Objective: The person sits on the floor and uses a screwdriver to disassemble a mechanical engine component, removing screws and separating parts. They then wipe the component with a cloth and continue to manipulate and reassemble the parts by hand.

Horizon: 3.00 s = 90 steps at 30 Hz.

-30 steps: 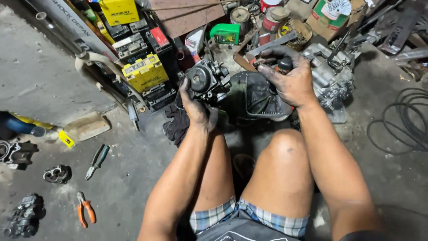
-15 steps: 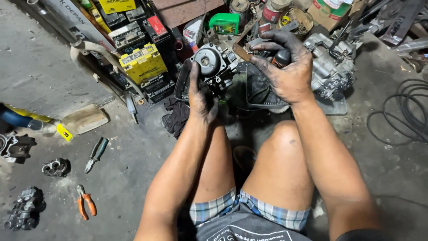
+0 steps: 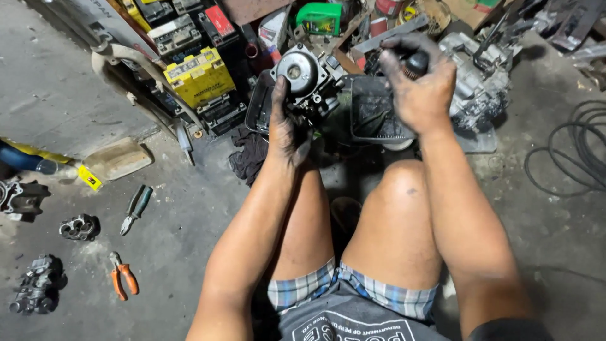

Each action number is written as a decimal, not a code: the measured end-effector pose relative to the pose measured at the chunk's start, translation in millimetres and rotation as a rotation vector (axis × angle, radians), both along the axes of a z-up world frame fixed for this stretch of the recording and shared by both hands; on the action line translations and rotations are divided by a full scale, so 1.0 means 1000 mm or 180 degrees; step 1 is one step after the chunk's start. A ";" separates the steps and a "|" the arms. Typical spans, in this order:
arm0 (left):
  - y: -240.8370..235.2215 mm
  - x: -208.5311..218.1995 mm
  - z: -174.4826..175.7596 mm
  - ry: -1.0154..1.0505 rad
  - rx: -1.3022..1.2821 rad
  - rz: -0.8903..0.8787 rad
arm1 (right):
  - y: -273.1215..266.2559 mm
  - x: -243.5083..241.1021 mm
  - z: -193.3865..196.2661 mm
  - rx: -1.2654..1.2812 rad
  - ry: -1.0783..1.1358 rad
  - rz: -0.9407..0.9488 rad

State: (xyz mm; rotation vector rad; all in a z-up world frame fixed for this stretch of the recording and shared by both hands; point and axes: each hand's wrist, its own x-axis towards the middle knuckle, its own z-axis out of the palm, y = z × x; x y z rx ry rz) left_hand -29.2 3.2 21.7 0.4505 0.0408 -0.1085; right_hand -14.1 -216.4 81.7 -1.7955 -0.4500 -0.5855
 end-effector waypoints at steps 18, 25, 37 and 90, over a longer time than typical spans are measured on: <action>-0.003 -0.001 0.011 0.0342 0.0248 -0.0054 | -0.042 0.095 -0.078 -0.3943 0.2456 -0.0898; -0.005 0.004 -0.001 0.0292 0.0145 -0.0021 | -0.043 0.111 -0.131 -0.4364 0.2517 -0.0641; -0.004 0.010 -0.010 0.0642 0.0149 0.0216 | -0.034 0.108 -0.160 -0.4278 0.2086 -0.0424; 0.015 0.004 -0.053 -0.1136 -0.1290 -0.0442 | 0.001 0.016 0.021 -0.1027 -0.0546 0.1264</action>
